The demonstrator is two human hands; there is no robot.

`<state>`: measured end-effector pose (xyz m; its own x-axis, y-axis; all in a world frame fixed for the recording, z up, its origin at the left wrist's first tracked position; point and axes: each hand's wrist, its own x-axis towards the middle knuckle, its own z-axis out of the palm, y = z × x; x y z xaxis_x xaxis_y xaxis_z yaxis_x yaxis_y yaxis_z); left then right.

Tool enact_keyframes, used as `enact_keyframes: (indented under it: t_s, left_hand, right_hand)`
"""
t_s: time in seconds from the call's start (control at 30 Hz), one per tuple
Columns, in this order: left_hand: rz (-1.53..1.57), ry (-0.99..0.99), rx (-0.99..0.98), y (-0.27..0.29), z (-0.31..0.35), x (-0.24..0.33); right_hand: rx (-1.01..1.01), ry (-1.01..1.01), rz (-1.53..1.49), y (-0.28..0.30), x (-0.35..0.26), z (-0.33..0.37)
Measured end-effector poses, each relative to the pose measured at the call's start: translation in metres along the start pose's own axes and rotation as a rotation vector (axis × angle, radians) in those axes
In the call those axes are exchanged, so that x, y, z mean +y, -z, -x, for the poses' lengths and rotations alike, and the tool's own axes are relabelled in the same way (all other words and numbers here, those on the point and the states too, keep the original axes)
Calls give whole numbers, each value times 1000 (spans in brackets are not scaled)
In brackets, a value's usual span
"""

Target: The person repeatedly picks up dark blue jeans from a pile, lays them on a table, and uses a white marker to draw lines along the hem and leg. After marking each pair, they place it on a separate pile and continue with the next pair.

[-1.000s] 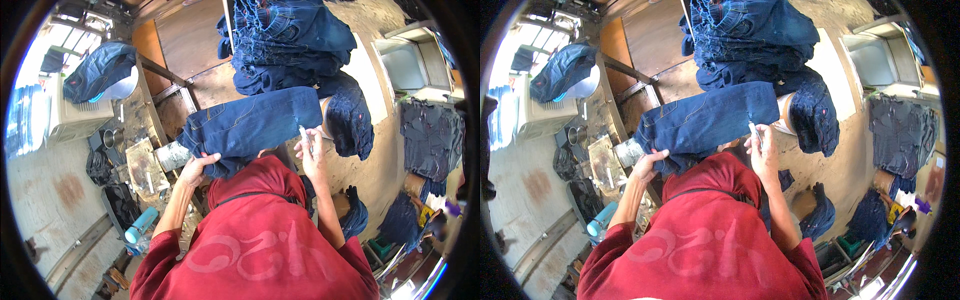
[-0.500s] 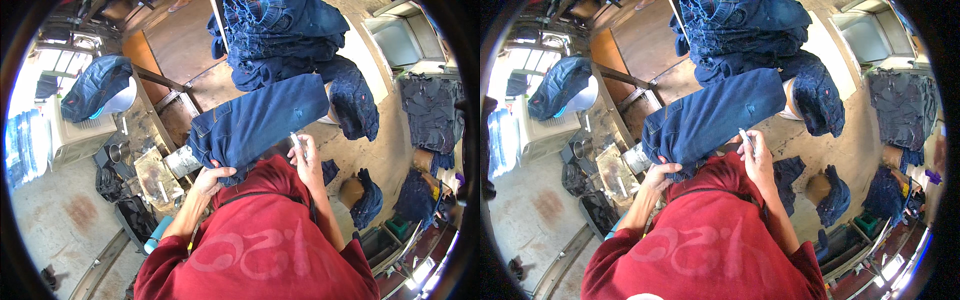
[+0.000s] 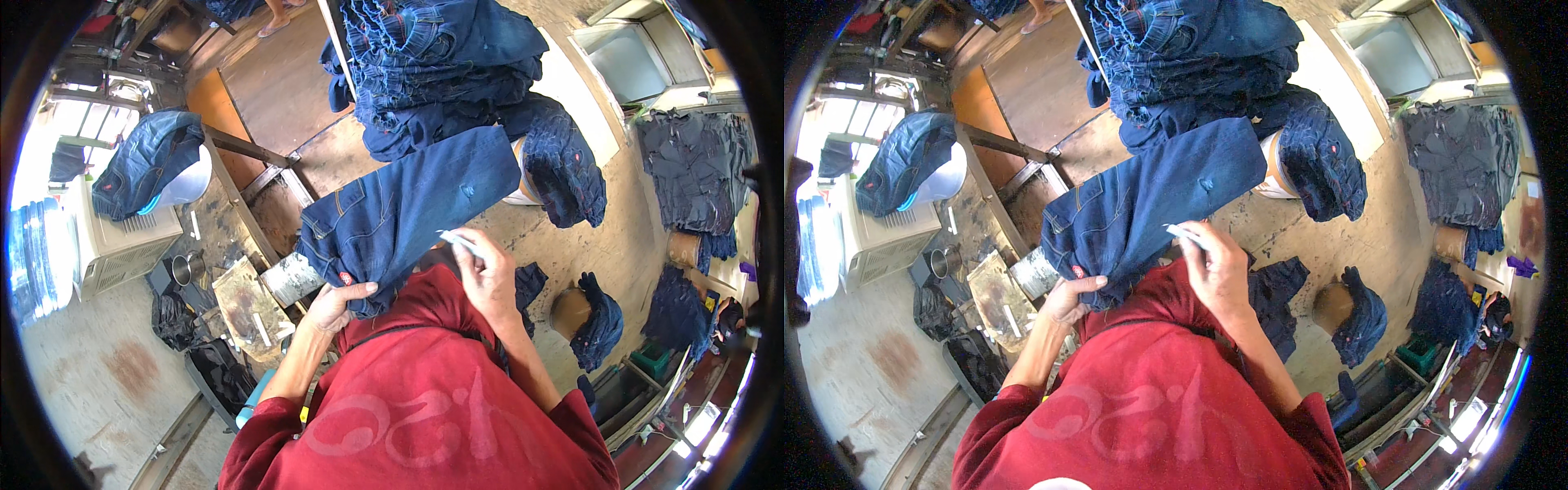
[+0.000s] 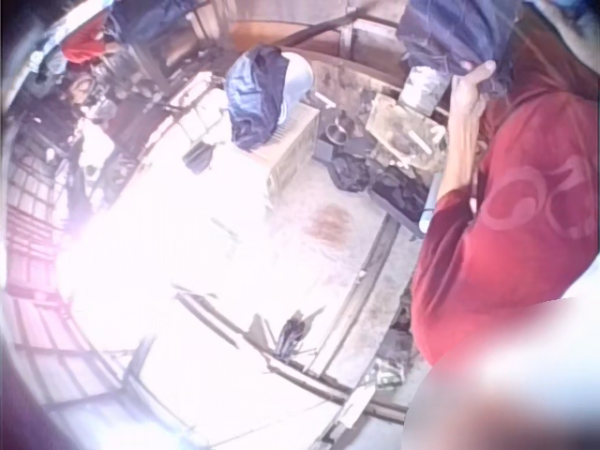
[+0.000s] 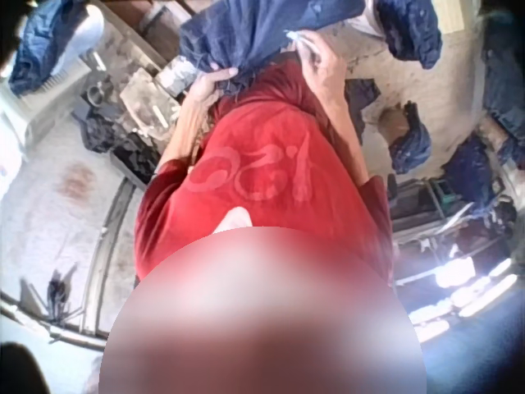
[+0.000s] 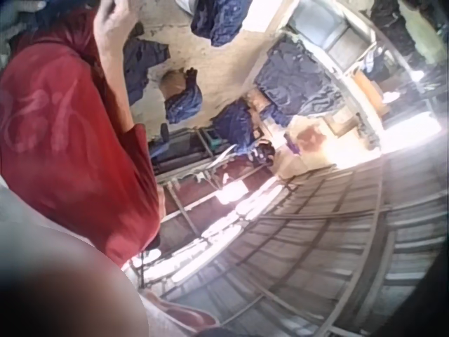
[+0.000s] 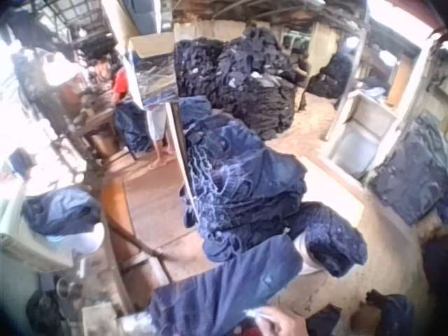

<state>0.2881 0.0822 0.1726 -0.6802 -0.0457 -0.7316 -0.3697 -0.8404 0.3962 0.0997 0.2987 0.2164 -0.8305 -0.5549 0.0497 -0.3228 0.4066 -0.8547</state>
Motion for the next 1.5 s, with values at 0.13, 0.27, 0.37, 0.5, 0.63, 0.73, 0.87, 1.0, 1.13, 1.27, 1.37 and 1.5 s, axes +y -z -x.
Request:
enact_keyframes:
  t_s: [0.13, 0.27, 0.37, 0.5, 0.63, 0.73, 0.87, 1.0, 1.13, 1.27, 1.37, 1.5]
  left_hand:
    - [-326, -244, 221, -6, 0, 3]
    - [-380, -333, 280, -9, 0, -2]
    - [-376, -384, 284, -8, 2, -5]
    - [-422, -388, 275, -5, 6, -3]
    - [-466, -371, 297, -4, 7, 1]
    - [-344, -339, 231, -3, 6, 0]
    - [-373, -356, 213, -1, 5, 1]
    - [-399, -320, 250, 0, 7, 3]
    - [-361, -402, 283, -6, 11, 2]
    - [-357, -371, 261, -8, 13, 3]
    - [-390, -361, 255, -5, 12, 5]
    - [-339, -302, 210, 4, 9, 4]
  right_hand:
    - [-114, 149, 192, -18, -40, 4]
    - [-184, 223, 248, -39, -56, 7]
    - [-170, 213, 384, -43, -55, 8]
    - [-156, 237, 269, -42, -52, 8]
    - [-149, 149, 450, -42, -54, 9]
    - [-164, 158, 330, -42, -54, 10]
    - [-67, 195, 414, -42, -53, 10]
    - [-239, 189, 297, -43, -55, 8]
    - [-25, 179, 547, -46, -60, -1]
    - [-235, 257, 320, -55, -71, -4]
    - [-168, 244, 501, -59, -76, -8]
    - [-198, 235, 433, -57, -80, -10]
